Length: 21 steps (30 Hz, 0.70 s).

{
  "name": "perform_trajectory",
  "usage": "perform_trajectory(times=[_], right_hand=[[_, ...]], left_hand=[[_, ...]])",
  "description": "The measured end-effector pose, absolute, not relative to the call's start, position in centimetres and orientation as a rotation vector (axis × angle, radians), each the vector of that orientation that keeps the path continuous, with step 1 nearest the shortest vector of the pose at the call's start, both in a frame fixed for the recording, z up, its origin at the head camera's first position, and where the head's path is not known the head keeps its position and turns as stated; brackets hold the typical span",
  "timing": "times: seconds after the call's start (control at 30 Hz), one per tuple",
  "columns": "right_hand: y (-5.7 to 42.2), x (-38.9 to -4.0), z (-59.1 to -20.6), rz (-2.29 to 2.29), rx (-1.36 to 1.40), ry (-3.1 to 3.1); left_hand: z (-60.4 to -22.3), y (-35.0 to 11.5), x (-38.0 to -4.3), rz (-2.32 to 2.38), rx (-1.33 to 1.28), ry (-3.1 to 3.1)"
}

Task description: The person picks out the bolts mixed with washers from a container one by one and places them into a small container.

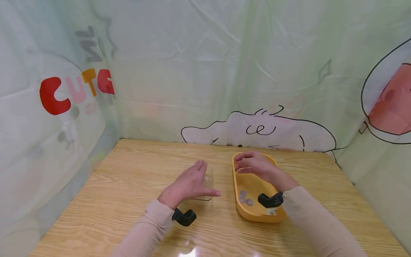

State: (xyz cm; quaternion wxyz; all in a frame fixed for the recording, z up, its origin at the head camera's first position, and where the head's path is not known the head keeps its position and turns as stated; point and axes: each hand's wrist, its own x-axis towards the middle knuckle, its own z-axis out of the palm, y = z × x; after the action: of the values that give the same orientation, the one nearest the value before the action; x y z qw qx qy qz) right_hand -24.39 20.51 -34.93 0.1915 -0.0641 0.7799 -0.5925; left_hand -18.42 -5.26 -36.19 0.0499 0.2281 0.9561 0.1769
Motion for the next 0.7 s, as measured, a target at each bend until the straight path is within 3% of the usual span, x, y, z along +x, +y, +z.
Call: perform_trajectory(times=[0.7], right_hand=[[22.2,-25.2,-37.3,-1.624,0.004,2.375]], left_hand=[[-36.5,-0.8,-18.2,0.473,0.801,2.833]])
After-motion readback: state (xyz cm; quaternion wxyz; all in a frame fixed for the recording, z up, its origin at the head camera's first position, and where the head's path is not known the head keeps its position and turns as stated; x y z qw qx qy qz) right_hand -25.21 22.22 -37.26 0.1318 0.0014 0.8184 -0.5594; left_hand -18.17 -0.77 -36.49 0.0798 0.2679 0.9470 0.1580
